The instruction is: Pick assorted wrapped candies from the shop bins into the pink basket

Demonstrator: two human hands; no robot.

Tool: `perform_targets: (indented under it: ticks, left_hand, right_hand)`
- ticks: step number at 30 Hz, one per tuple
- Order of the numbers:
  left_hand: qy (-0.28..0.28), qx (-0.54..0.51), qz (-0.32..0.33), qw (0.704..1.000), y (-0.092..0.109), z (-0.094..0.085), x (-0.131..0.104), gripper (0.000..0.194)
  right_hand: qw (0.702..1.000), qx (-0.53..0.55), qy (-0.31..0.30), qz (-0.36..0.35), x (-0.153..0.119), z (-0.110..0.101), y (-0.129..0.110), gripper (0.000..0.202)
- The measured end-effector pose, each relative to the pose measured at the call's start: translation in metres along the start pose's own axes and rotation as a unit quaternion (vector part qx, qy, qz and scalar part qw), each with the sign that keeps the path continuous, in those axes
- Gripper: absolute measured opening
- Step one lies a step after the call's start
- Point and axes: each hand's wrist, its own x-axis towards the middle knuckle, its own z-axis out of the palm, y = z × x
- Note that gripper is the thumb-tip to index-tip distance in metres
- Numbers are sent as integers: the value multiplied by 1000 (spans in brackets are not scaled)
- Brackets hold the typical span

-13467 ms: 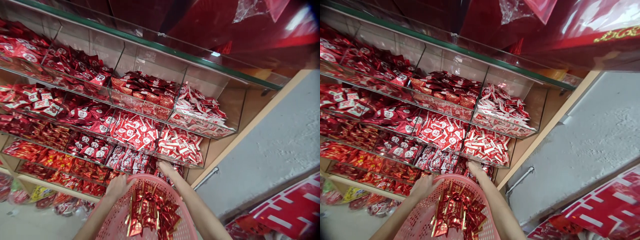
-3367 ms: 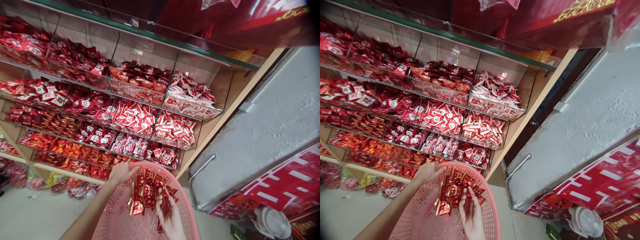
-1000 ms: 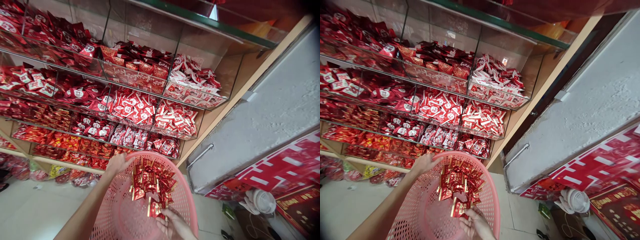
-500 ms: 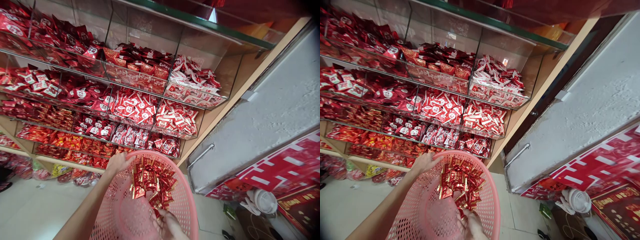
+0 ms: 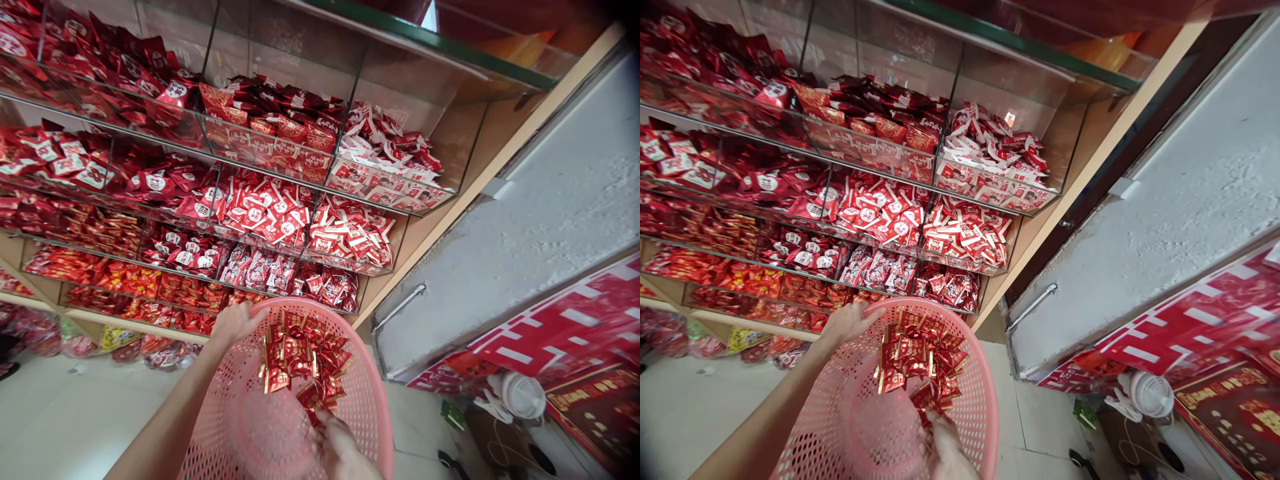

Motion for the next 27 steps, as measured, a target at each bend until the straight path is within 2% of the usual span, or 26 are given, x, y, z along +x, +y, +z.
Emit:
perform_targets:
  ticks: [10, 15, 20, 27]
  left_hand:
    - [9, 3, 14, 1000, -3, 4, 1, 75]
    - [20, -2, 21, 1000, -6, 7, 2, 78]
    - [19, -7, 21, 1000, -1, 8, 4, 79]
    - [6, -21, 16, 1000, 7, 7, 1, 74]
  right_hand:
    - [999, 31, 12, -19, -2, 13, -3, 16]
    - [998, 34, 41, -13, -12, 7, -12, 18]
    - [997, 70, 13, -13, -10, 2, -8, 16]
    - [994, 86, 16, -59, -8, 25, 4, 23]
